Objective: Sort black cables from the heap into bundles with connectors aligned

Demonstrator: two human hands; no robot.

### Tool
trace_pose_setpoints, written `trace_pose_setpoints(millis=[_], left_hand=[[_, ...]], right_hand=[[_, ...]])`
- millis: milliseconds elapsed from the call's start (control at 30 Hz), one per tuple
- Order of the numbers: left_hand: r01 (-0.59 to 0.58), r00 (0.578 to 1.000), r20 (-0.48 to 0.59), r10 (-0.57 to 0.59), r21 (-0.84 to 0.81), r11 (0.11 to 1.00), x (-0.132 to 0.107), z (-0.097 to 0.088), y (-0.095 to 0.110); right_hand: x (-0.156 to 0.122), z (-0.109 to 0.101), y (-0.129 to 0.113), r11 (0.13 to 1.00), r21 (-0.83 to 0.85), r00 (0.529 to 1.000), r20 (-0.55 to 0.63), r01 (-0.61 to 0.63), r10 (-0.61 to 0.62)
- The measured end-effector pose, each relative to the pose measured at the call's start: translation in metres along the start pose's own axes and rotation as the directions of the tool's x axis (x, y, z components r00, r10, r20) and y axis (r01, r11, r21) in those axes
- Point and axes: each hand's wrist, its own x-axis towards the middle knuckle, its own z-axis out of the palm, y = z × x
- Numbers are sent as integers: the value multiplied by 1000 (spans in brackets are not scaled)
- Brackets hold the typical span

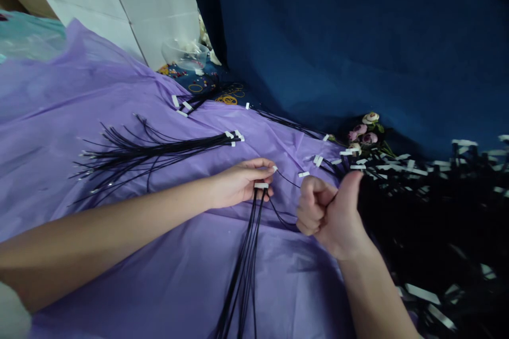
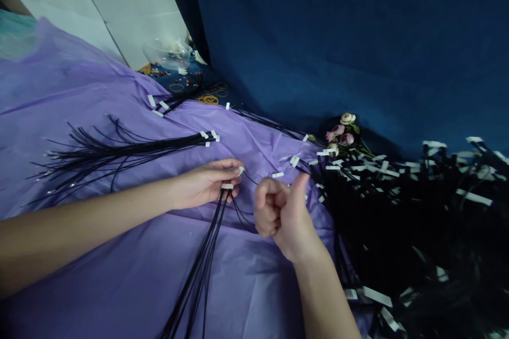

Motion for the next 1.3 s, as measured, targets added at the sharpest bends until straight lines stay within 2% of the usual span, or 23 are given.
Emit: trace_pose_setpoints(millis=[200, 367, 600, 867, 1067, 1300], left_hand=[[-6, 1000, -11, 6, -8, 1000, -1, 1, 0], [-14, 1000, -10, 14, -11, 1000, -1, 4, 1], [-8, 1000, 10, 9, -19, 1000, 0, 0, -1], [1, 1000, 9, -1, -11, 1000, 0, 0, 0], [-11, 999, 36, 12, -6, 1000, 1, -3, -2], [-7, 1000, 30, 7, 0, 1000, 0, -2, -2]], right_hand=[[3, -2, 11, 970, -195, 986, 49, -146, 158], [3, -2, 12, 943, -283, 972, 107, -173, 210], [9, -2, 15, 941, -288, 982, 23, -175, 190], [13, -1, 18, 895, -409, 984, -69, -179, 165], [13, 0, 18, 852, -494, 985, -82, -174, 153], [14, 0, 19, 846, -502, 983, -81, -181, 162]])
